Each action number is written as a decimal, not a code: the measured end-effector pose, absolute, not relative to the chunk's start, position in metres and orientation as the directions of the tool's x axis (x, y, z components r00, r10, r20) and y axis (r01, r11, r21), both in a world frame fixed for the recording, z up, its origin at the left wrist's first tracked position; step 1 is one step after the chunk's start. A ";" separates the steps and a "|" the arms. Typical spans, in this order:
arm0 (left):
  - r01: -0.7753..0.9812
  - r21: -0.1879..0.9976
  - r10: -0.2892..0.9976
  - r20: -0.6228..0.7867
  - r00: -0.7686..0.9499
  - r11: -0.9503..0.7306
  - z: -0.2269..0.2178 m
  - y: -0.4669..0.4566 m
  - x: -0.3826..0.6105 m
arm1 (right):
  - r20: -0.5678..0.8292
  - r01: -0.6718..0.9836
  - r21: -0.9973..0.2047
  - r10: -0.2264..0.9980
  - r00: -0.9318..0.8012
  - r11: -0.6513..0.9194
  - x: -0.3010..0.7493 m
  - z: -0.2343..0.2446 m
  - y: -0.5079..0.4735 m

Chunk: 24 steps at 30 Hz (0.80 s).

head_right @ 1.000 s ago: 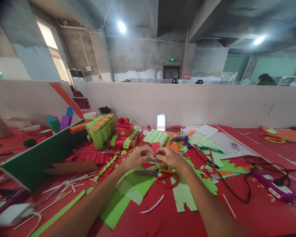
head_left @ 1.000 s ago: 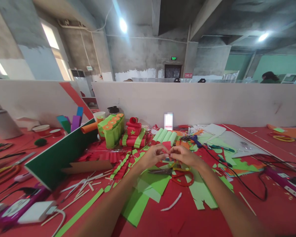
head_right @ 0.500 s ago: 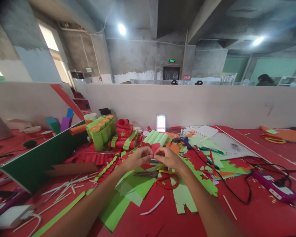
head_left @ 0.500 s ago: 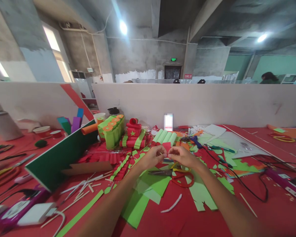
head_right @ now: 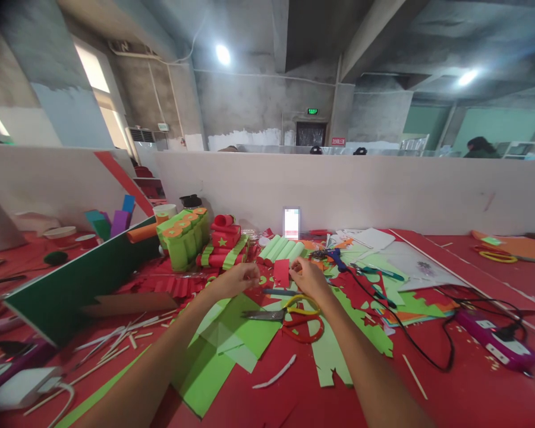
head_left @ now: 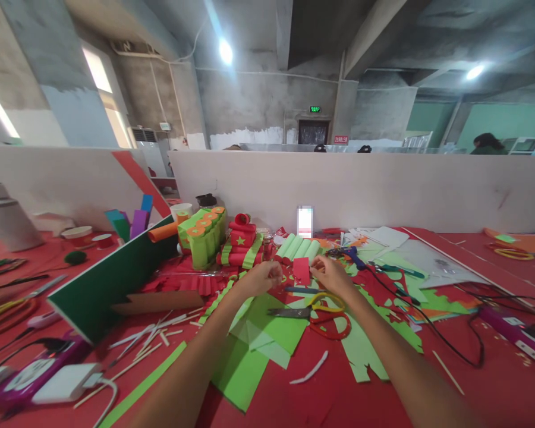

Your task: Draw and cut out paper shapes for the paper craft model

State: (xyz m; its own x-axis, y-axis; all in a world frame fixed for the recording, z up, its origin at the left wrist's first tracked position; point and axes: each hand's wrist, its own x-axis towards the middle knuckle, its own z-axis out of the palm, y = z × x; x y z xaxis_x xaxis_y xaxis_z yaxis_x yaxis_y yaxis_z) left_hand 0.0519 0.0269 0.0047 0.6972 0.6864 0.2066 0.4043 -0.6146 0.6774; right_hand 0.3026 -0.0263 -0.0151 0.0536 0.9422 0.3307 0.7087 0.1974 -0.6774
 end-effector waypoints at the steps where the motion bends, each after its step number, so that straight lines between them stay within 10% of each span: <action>1: 0.406 0.684 0.687 0.193 0.700 -0.606 0.005 0.027 0.052 | 0.327 0.716 -0.671 0.943 0.053 0.193 0.301 -0.017 -0.025; 18: 0.467 0.746 0.691 -0.013 0.722 -0.474 0.001 0.040 0.031 | 0.372 0.517 -0.780 0.926 -0.069 0.352 0.283 -0.006 -0.027; 24: 0.648 0.562 0.761 -0.050 0.647 -0.514 0.004 0.041 0.020 | 0.108 0.438 -0.844 0.897 -0.429 0.311 0.277 0.003 -0.043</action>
State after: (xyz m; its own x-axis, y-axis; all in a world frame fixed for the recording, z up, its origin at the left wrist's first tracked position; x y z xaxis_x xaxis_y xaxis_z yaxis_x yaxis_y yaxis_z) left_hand 0.0201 0.0406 0.0045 0.6470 0.7609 -0.0504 0.6480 -0.5138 0.5622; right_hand 0.2775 -0.0428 0.0027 -0.4287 0.8970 0.1081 0.4379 0.3109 -0.8435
